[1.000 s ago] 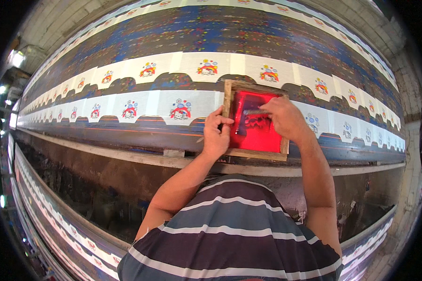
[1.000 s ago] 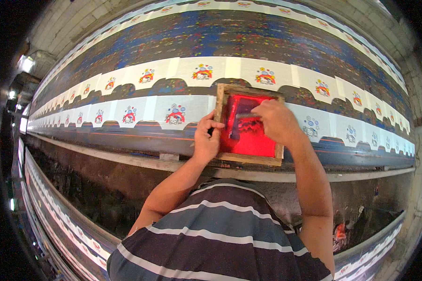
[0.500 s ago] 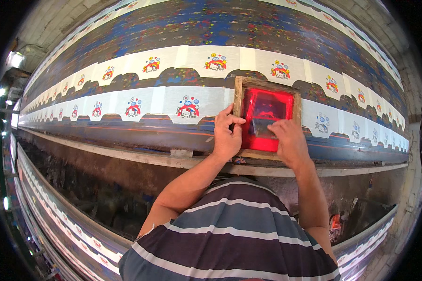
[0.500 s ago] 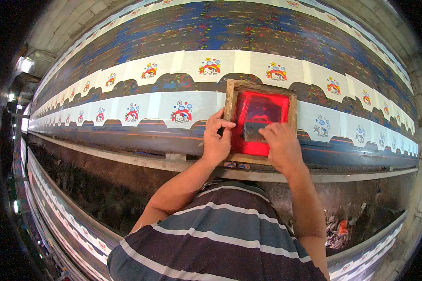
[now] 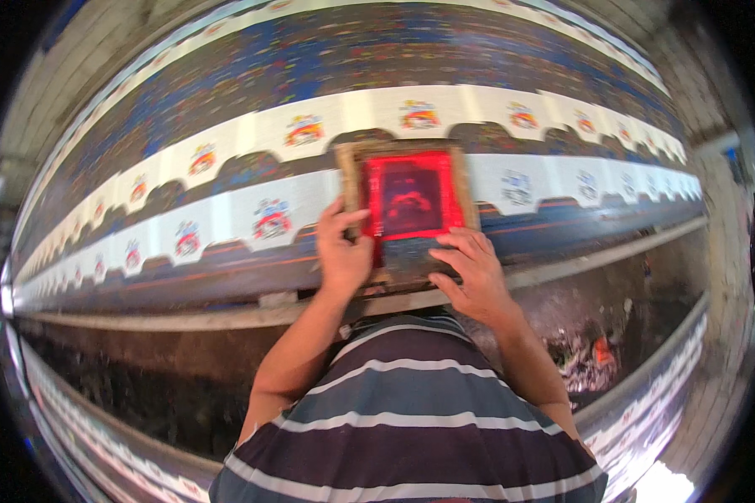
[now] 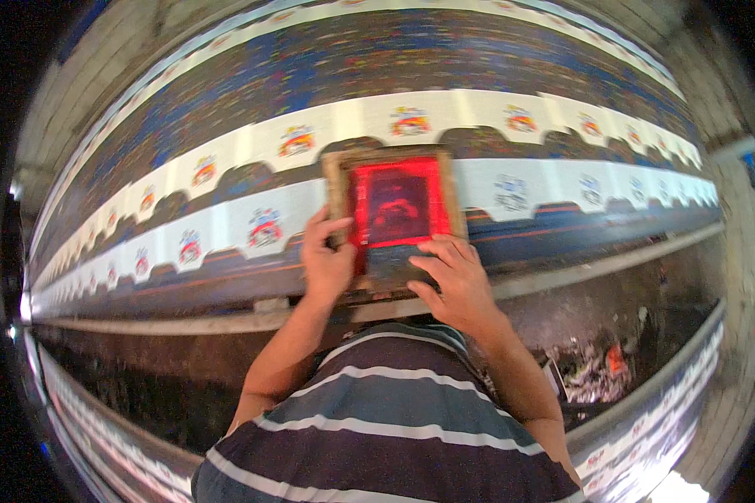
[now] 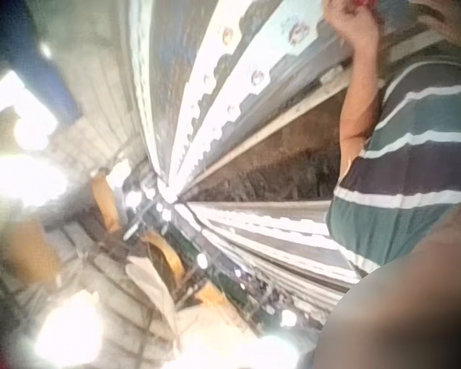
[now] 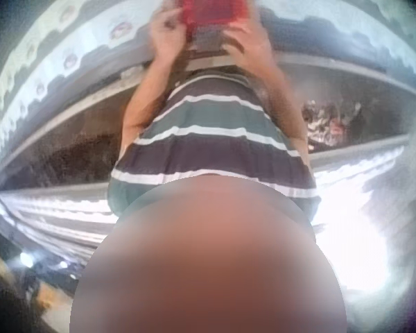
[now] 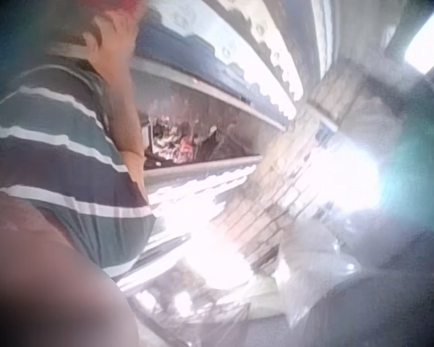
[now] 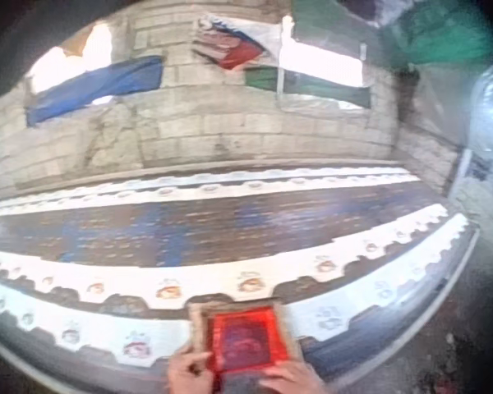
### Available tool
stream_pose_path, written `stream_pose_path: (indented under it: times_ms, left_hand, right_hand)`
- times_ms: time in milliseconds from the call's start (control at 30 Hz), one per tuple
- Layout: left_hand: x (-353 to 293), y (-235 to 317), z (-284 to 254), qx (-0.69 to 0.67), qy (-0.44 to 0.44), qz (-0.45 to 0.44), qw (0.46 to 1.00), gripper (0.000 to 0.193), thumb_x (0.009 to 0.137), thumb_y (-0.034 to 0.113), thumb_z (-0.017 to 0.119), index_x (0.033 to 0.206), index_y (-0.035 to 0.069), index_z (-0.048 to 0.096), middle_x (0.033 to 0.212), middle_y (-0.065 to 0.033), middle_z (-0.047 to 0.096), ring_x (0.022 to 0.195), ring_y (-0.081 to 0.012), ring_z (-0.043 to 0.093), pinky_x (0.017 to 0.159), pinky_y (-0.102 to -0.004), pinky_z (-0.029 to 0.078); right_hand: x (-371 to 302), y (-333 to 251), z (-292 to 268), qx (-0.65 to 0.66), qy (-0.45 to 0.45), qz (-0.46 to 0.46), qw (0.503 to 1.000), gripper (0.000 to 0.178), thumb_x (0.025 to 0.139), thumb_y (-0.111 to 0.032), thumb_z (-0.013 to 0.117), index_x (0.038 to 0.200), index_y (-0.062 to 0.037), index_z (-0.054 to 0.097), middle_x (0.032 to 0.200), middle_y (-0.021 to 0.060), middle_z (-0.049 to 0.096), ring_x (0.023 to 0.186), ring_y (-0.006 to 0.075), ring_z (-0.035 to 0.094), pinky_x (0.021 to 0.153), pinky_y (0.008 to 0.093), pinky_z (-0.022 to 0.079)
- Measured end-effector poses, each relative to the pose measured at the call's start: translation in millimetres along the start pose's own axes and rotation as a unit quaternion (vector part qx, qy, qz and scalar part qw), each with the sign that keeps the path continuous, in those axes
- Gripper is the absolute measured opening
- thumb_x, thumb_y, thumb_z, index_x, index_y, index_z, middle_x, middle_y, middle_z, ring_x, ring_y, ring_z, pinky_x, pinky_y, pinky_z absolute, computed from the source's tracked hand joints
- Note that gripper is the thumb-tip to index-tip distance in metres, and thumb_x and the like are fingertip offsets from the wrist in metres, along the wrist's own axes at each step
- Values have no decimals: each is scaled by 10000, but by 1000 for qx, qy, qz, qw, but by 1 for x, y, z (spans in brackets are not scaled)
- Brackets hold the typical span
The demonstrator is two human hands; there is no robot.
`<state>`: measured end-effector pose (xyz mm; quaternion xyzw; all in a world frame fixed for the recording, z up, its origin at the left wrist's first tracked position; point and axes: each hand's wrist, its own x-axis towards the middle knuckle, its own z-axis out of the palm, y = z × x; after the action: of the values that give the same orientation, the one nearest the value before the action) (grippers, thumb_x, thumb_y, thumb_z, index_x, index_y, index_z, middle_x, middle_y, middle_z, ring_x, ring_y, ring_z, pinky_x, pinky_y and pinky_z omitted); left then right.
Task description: The person uses a wooden screen-printing frame with red ink to repeatedly print a cartoon character onto a long roll of patterned fabric. They hold the frame with the left hand and use a squeegee in the right hand to spread ink across the screen, then lift and reposition the frame to repeat the print along the fabric.
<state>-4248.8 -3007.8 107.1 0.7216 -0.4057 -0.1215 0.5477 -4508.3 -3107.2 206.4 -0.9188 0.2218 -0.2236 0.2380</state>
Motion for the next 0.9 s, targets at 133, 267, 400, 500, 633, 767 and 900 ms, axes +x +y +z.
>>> stream_pose_path:
  times_ms: [133, 267, 400, 500, 633, 767, 900]
  left_hand:
    - [3, 15, 1, -21, 12, 4, 1000, 425, 779, -140, 739, 1139, 70, 826, 1635, -289, 618, 1546, -419, 590, 1291, -486, 453]
    - [3, 40, 34, -54, 4, 12, 998, 365, 797, -133, 739, 1091, 71, 813, 1643, -298, 618, 1548, -417, 590, 1308, -484, 422]
    - [-3, 62, 94, -79, 8, 38, 996, 353, 803, -138, 743, 1080, 71, 807, 1654, -300, 617, 1558, -416, 579, 1317, -491, 406]
    - [-11, 77, 141, -67, -2, 36, 997, 332, 814, -136, 751, 1066, 75, 800, 1660, -294, 617, 1573, -415, 564, 1329, -492, 388]
    - [-21, 93, 190, -75, 5, 16, 997, 322, 819, -141, 747, 1058, 69, 794, 1674, -285, 607, 1579, -402, 563, 1327, -483, 394]
    - [-26, 100, 210, -87, 11, -1, 996, 313, 824, -140, 742, 1057, 62, 792, 1680, -283, 606, 1559, -386, 593, 1306, -467, 422]
    - [-31, 100, 216, -88, 0, -33, 996, 334, 828, -170, 696, 1074, 43, 770, 1732, -258, 571, 1604, -344, 549, 1318, -444, 394]
  right_hand:
    - [-32, 30, 2, 33, 166, 123, 978, 376, 955, -93, 880, 1314, -40, 782, 1402, 158, 721, 1356, 412, 657, 1132, 524, 536]
    - [-60, 64, -9, 248, 201, 242, 916, 364, 991, -14, 826, 1351, -33, 781, 1406, 162, 748, 1277, 335, 726, 1051, 425, 595]
    - [-87, 104, -43, 205, 212, 207, 933, 356, 989, -5, 824, 1342, -33, 788, 1375, 166, 776, 1294, 325, 735, 1073, 426, 594]
    - [-108, 135, -75, 182, 208, 194, 941, 357, 988, -10, 819, 1343, -30, 790, 1374, 168, 780, 1331, 350, 718, 1153, 462, 551]
    - [-127, 174, -110, 193, 193, 180, 945, 366, 979, -21, 818, 1344, -37, 793, 1389, 168, 778, 1369, 354, 694, 1192, 478, 522]
    - [-138, 199, -131, 211, 173, 155, 950, 376, 967, -32, 819, 1342, -36, 793, 1398, 171, 773, 1375, 357, 688, 1200, 481, 518]
    - [-144, 210, -141, 230, 156, 138, 951, 365, 981, -63, 816, 1344, -27, 787, 1407, 172, 767, 1394, 358, 679, 1210, 486, 510]
